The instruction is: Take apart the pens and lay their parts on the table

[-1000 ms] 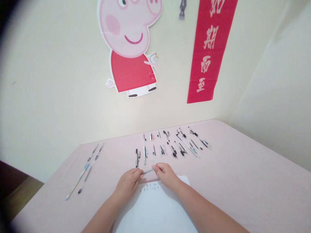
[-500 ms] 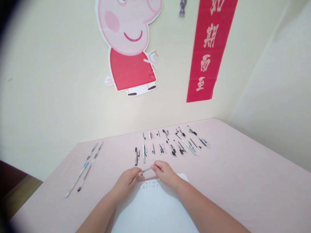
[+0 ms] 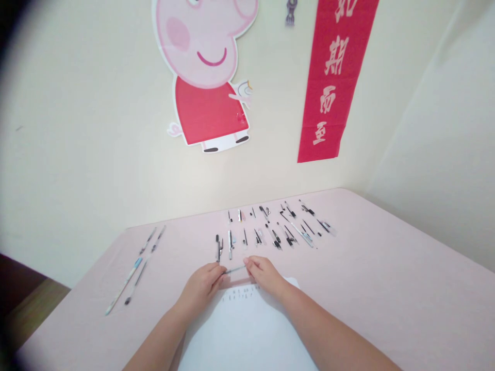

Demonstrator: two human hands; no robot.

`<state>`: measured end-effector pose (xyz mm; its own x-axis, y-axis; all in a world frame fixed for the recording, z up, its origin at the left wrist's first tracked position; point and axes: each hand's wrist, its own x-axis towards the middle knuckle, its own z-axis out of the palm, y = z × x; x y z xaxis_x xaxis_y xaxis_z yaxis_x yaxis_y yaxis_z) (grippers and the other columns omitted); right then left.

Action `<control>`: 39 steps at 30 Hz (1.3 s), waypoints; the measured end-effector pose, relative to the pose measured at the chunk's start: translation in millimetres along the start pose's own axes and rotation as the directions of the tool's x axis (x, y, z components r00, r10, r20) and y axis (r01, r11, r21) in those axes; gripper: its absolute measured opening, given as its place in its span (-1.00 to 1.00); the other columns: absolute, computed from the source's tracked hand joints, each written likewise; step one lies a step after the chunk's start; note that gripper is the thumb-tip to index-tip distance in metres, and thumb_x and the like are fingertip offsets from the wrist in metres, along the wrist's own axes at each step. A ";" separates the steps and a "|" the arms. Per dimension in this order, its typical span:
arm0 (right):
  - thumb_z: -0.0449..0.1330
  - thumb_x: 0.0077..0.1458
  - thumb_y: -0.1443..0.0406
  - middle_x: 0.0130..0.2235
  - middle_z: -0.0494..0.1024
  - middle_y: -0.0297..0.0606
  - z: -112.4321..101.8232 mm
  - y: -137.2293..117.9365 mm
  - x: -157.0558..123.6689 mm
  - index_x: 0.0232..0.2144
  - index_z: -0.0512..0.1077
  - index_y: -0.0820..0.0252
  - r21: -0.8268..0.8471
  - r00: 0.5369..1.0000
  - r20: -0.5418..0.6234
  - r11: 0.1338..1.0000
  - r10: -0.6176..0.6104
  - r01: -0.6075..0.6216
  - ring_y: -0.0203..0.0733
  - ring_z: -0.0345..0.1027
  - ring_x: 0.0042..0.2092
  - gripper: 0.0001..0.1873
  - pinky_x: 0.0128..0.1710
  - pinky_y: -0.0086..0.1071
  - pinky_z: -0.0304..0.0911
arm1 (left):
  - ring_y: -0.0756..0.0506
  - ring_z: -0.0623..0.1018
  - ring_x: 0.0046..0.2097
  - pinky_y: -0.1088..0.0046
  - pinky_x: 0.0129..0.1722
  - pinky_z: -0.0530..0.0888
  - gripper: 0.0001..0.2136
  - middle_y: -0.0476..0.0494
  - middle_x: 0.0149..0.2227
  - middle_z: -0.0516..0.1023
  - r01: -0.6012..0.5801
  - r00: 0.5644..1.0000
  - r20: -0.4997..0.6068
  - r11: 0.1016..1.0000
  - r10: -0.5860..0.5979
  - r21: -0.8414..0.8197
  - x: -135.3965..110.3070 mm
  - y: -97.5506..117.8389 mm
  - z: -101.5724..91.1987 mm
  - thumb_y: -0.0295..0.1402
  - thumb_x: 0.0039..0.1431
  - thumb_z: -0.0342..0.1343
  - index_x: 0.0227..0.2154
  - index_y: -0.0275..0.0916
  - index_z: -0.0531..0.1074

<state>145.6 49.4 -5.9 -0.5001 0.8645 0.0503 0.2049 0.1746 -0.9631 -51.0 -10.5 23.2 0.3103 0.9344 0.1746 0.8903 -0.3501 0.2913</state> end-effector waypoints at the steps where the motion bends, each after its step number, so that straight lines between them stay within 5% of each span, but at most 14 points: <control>1: -0.10 0.04 -0.14 -0.67 0.11 -0.45 0.3 0.5 0.1 -0.67 0.12 0.16 -0.009 1.000 -0.007 1.000 -0.004 0.004 -0.34 0.00 -0.57 -0.45 -0.54 -0.45 -0.05 | -0.07 0.43 -0.29 0.43 -0.29 0.33 -0.74 -0.13 -0.35 0.46 0.000 1.000 0.001 1.000 0.000 0.002 0.0 -0.1 0.4 -0.31 0.22 -0.19 -0.30 -0.21 0.41; 14: 0.10 0.00 0.12 -0.50 0.22 -0.40 1.8 1.0 1.6 -0.47 0.25 0.19 0.055 0.995 -0.049 0.995 -0.086 0.089 -0.29 0.10 -0.44 -0.76 -0.42 -0.42 0.06 | -0.06 0.42 -0.28 0.44 -0.30 0.33 -0.81 -0.11 -0.32 0.45 0.026 0.999 -0.028 0.999 -0.027 -0.032 -0.4 -1.6 -0.5 -0.37 0.19 -0.15 -0.27 -0.18 0.37; 18: 0.12 -0.01 0.10 -0.49 0.24 -0.40 1.3 1.0 1.6 -0.40 0.27 0.19 0.048 0.996 -0.064 0.996 -0.069 0.072 -0.29 0.13 -0.44 -0.73 -0.42 -0.41 0.07 | -0.07 0.41 -0.28 0.44 -0.30 0.33 -0.81 -0.11 -0.33 0.43 0.018 0.998 -0.054 1.000 -0.019 -0.015 -0.3 -0.3 -1.3 -0.36 0.20 -0.16 -0.29 -0.20 0.37; 23: -0.08 0.11 0.02 -0.59 0.22 -0.38 -0.2 0.3 0.9 -0.58 0.26 0.21 -0.091 0.997 -0.061 0.995 -0.036 0.030 -0.29 0.14 -0.48 -0.56 -0.46 -0.41 0.03 | -0.06 0.42 -0.27 0.44 -0.27 0.34 -0.80 -0.11 -0.31 0.42 -0.016 0.996 -0.092 0.999 0.013 -0.028 -0.7 1.2 0.2 -0.35 0.21 -0.17 -0.30 -0.19 0.36; 27: -0.04 0.08 0.05 -0.63 0.18 -0.42 1.0 3.2 1.6 -0.61 0.25 0.21 -0.169 0.997 -0.073 0.986 -0.027 0.014 -0.30 0.09 -0.52 -0.59 -0.49 -0.42 -0.01 | -0.07 0.41 -0.26 0.42 -0.27 0.34 -0.81 -0.12 -0.31 0.42 -0.020 0.995 -0.094 0.999 0.017 -0.033 -0.7 1.7 0.5 -0.35 0.21 -0.16 -0.31 -0.20 0.37; 34: 0.10 -0.02 0.19 -0.50 0.28 -0.38 2.0 3.6 3.0 -0.44 0.31 0.22 -0.028 0.995 -0.082 0.998 -0.053 0.051 -0.29 0.15 -0.43 -0.81 -0.42 -0.42 0.07 | -0.08 0.40 -0.27 0.40 -0.26 0.33 -0.80 -0.12 -0.33 0.42 -0.014 0.993 -0.114 0.998 0.007 -0.057 -0.4 -0.9 1.6 -0.34 0.21 -0.14 -0.33 -0.20 0.38; 39: 0.17 -0.09 0.20 -0.41 0.33 -0.34 1.5 3.1 3.2 -0.30 0.32 0.21 0.032 0.994 -0.095 0.998 -0.048 0.051 -0.28 0.18 -0.41 -0.72 -0.40 -0.41 0.12 | -0.09 0.39 -0.25 0.38 -0.24 0.33 -0.80 -0.13 -0.32 0.42 -0.008 0.992 -0.126 0.997 -0.002 -0.080 -0.2 -3.8 4.5 -0.33 0.21 -0.15 -0.32 -0.21 0.38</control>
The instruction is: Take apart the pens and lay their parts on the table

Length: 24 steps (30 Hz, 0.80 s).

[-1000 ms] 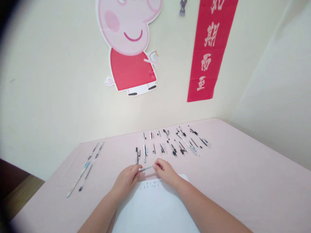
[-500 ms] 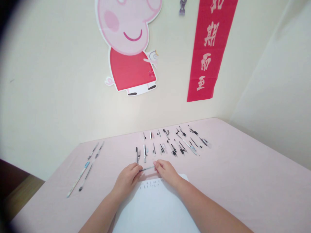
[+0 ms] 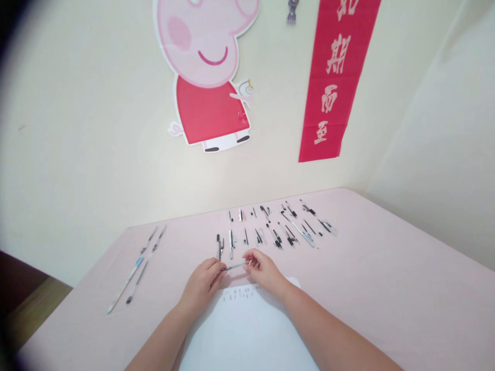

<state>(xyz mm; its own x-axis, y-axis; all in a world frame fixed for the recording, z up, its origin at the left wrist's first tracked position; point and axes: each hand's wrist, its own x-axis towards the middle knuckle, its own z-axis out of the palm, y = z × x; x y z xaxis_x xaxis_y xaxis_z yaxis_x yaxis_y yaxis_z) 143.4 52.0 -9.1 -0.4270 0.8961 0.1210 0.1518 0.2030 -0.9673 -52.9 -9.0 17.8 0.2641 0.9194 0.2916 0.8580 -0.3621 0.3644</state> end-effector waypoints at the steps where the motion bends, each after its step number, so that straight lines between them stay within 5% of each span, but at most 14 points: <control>1: 0.18 -0.10 0.18 -0.39 0.34 -0.33 -0.3 -0.3 0.0 -0.28 0.32 0.20 -0.004 1.000 -0.009 1.000 0.000 0.000 -0.29 0.18 -0.42 -0.69 -0.41 -0.41 0.12 | -0.09 0.39 -0.25 0.38 -0.24 0.33 -0.79 -0.13 -0.32 0.42 0.001 1.000 -0.006 1.000 -0.001 -0.004 -0.2 -0.4 0.4 -0.33 0.21 -0.15 -0.32 -0.21 0.38; 9: -0.06 0.11 0.05 -0.60 0.25 -0.38 -2.1 -1.0 -1.2 -0.59 0.33 0.22 -0.217 1.000 0.007 0.976 -0.014 0.015 -0.28 0.16 -0.47 -0.56 -0.43 -0.42 0.06 | -0.09 0.41 -0.26 0.38 -0.25 0.35 -0.78 -0.14 -0.32 0.42 -0.028 0.999 -0.025 0.999 0.027 -0.020 -0.2 2.4 -0.7 -0.32 0.21 -0.16 -0.32 -0.21 0.39; 16: 0.08 0.00 0.18 -0.54 0.26 -0.40 0.5 -4.0 -1.3 -0.48 0.31 0.21 -0.085 1.000 0.015 0.996 -0.010 0.011 -0.30 0.13 -0.47 -0.81 -0.45 -0.44 0.05 | -0.09 0.40 -0.24 0.36 -0.23 0.34 -0.77 -0.15 -0.31 0.42 -0.005 1.000 -0.018 1.000 0.004 -0.010 -0.4 0.2 0.3 -0.32 0.22 -0.17 -0.33 -0.21 0.39; 24: 0.12 -0.06 0.27 -0.47 0.32 -0.36 -1.7 -1.3 -0.1 -0.39 0.34 0.20 0.005 1.000 -0.025 1.000 0.000 0.000 -0.28 0.18 -0.41 -0.86 -0.37 -0.40 0.11 | -0.10 0.41 -0.23 0.35 -0.22 0.35 -0.79 -0.16 -0.30 0.43 0.011 1.000 -0.029 1.000 -0.012 -0.011 -0.9 -2.2 2.1 -0.35 0.20 -0.16 -0.31 -0.22 0.39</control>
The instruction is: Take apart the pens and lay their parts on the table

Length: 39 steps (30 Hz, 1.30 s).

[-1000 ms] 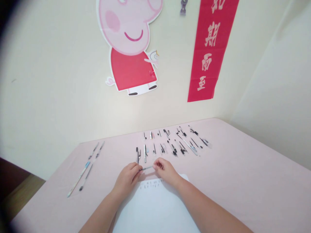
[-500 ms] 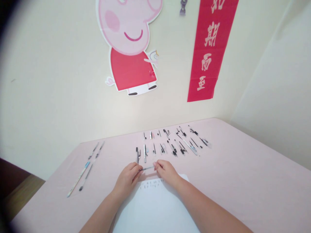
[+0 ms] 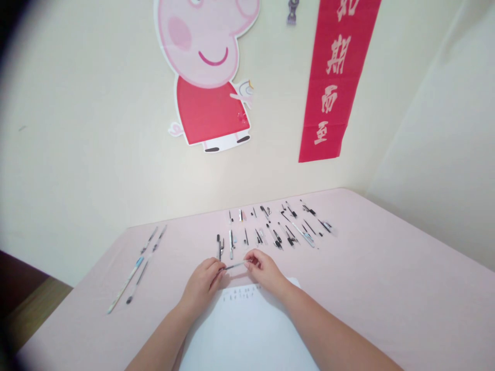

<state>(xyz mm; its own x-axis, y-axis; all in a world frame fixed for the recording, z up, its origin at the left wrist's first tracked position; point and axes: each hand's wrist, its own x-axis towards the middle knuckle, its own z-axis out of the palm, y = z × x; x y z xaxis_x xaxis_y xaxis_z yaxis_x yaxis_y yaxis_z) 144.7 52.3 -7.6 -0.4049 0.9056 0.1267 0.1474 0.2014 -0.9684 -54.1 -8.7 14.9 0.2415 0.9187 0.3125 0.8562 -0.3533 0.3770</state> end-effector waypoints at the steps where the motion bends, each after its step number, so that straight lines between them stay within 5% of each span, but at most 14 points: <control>1: 0.13 -0.06 0.26 -0.46 0.32 -0.37 -0.3 0.9 0.1 -0.38 0.34 0.20 0.010 1.000 -0.005 1.000 -0.002 0.002 -0.28 0.18 -0.41 -0.86 -0.38 -0.40 0.11 | -0.10 0.41 -0.24 0.36 -0.22 0.35 -0.78 -0.16 -0.30 0.43 0.000 1.000 -0.003 1.000 0.000 -0.004 0.1 -0.3 0.0 -0.35 0.21 -0.16 -0.31 -0.22 0.39; 15: 0.21 -0.12 0.07 -0.48 0.42 -0.31 -1.9 -5.6 1.6 -0.40 0.31 0.18 0.360 0.991 -0.037 0.927 0.128 -0.107 -0.24 0.34 -0.39 -0.67 -0.50 -0.44 0.21 | -0.11 0.42 -0.23 0.35 -0.22 0.36 -0.78 -0.15 -0.31 0.43 0.055 0.998 0.015 0.994 -0.053 -0.095 0.2 -1.3 0.3 -0.32 0.21 -0.19 -0.32 -0.21 0.35; 24: 0.20 -0.10 0.09 -0.50 0.42 -0.33 -2.3 -0.4 3.2 -0.39 0.31 0.19 0.364 0.989 -0.078 0.927 0.126 -0.089 -0.25 0.35 -0.41 -0.69 -0.51 -0.44 0.23 | -0.07 0.42 -0.23 0.40 -0.22 0.38 -0.70 -0.14 -0.29 0.41 0.030 0.999 0.031 0.995 -0.027 -0.096 -0.3 -5.1 3.6 -0.34 0.22 -0.19 -0.05 -0.17 0.33; 34: 0.15 -0.09 0.11 -0.55 0.34 -0.41 -8.4 -2.3 5.3 -0.32 0.27 0.17 0.387 0.955 -0.266 0.922 0.133 -0.020 -0.34 0.23 -0.54 -0.69 -0.59 -0.48 0.15 | -0.07 0.41 -0.21 0.40 -0.22 0.37 -0.70 -0.13 -0.25 0.39 0.053 0.998 0.039 0.992 -0.049 -0.112 -1.0 -5.1 2.2 -0.41 0.20 -0.19 -0.08 -0.15 0.36; 39: 0.11 -0.06 0.12 -0.57 0.30 -0.43 -7.7 -0.6 4.2 -0.34 0.26 0.17 0.311 0.951 -0.271 0.948 0.151 -0.063 -0.36 0.17 -0.58 -0.72 -0.62 -0.48 0.09 | -0.07 0.42 -0.21 0.39 -0.21 0.36 -0.71 -0.14 -0.23 0.39 0.080 0.997 0.033 0.989 -0.077 -0.126 -1.3 -3.9 0.8 -0.41 0.20 -0.20 -0.10 -0.17 0.35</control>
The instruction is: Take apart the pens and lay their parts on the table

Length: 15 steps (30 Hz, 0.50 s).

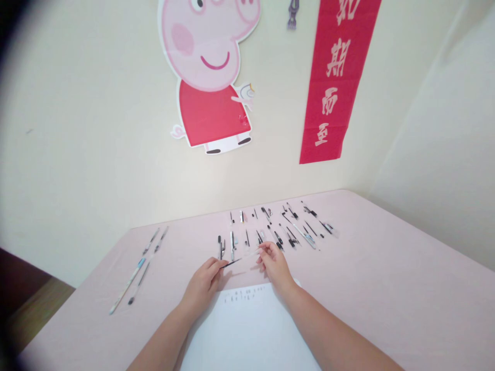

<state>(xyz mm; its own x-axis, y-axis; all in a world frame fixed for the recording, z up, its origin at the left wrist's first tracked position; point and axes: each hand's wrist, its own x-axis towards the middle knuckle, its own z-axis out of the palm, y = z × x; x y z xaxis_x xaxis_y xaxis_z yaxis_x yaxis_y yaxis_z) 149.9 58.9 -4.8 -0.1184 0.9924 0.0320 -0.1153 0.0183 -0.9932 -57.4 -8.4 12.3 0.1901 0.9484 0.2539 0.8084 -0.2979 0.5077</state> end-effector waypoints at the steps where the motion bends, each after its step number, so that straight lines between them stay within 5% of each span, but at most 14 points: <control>1: 0.11 -0.07 0.13 -0.56 0.30 -0.43 0.5 1.5 -0.4 -0.35 0.26 0.17 -0.036 1.000 0.017 0.999 -0.003 0.004 -0.35 0.16 -0.58 -0.73 -0.61 -0.48 0.09 | -0.07 0.42 -0.21 0.39 -0.21 0.37 -0.71 -0.15 -0.23 0.39 0.006 1.000 -0.010 1.000 -0.006 -0.001 0.0 0.2 0.0 -0.41 0.20 -0.20 -0.10 -0.18 0.35; 15: 0.09 -0.10 0.27 -0.53 0.37 -0.38 3.8 15.9 -0.5 -0.41 0.36 0.22 -0.400 0.985 0.162 0.908 -0.062 0.123 -0.30 0.18 -0.51 -0.84 -0.51 -0.45 0.07 | -0.07 0.42 -0.20 0.38 -0.19 0.36 -0.71 -0.15 -0.22 0.39 -0.004 1.000 -0.015 1.000 0.005 0.023 0.3 3.8 -0.8 -0.46 0.18 -0.22 -0.13 -0.19 0.34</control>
<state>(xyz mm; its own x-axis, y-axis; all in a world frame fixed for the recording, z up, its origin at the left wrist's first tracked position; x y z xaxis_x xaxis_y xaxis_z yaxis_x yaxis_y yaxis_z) 144.3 58.2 -20.2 -0.2688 0.9567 0.1116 0.2757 0.1875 -0.9428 -54.7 -9.4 15.0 0.1854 0.9452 0.2688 0.8202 -0.2995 0.4874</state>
